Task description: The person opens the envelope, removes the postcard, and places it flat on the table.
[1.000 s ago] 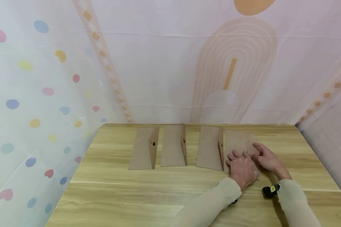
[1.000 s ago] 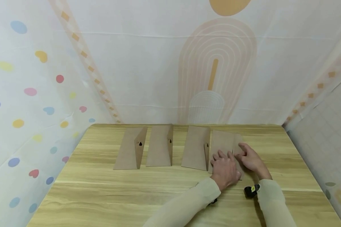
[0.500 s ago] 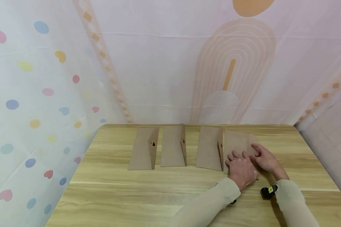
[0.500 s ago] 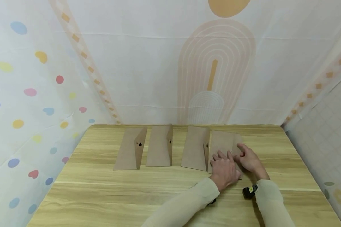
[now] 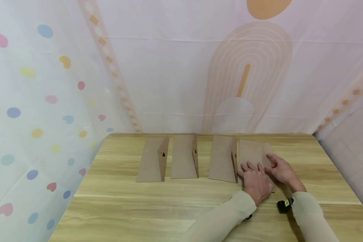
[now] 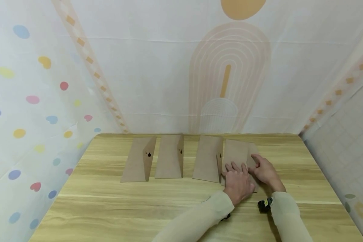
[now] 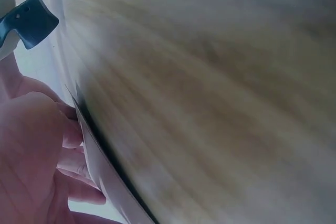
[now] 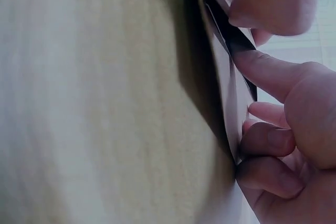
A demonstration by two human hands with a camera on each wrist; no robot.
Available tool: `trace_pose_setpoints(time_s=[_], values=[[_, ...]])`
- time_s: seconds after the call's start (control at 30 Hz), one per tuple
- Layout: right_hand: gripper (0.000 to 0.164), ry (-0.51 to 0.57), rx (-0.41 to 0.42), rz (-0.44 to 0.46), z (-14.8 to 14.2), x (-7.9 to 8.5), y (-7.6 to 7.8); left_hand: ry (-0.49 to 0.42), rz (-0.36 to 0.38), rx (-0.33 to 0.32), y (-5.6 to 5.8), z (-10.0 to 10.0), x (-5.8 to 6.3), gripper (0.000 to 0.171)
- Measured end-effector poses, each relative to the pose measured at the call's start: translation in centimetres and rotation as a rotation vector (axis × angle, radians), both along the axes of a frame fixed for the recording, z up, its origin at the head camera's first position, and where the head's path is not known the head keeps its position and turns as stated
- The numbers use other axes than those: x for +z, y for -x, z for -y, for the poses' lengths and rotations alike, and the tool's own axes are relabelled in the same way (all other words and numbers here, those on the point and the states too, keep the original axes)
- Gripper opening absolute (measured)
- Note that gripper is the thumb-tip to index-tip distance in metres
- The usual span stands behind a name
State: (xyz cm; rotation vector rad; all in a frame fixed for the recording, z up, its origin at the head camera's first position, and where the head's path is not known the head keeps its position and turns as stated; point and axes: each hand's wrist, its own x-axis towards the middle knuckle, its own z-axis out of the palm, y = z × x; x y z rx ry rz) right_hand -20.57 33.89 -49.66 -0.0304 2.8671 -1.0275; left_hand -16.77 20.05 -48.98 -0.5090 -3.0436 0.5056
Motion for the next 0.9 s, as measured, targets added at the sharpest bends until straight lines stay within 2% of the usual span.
trace_pose_setpoints(time_s=[0.23, 0.37, 0.63, 0.9], values=[[0.064, 0.015, 0.003, 0.026, -0.14, 0.37, -0.25, 0.021, 0.003, 0.002, 0.01, 0.04, -0.05, 0.068], [0.066, 0.028, 0.017, 0.028, -0.3, 0.47, -0.26, 0.024, 0.025, 0.026, -0.01, -0.03, -0.1, 0.069], [0.065, 0.078, -0.017, 0.064, -0.58, 0.44, 0.09, 0.047, 0.058, 0.071, -0.12, -0.37, -0.26, 0.066], [0.061, 0.089, -0.034, 0.065, -0.89, 0.35, -0.12, 0.094, 0.052, 0.048, -0.24, -0.37, -0.33, 0.064]])
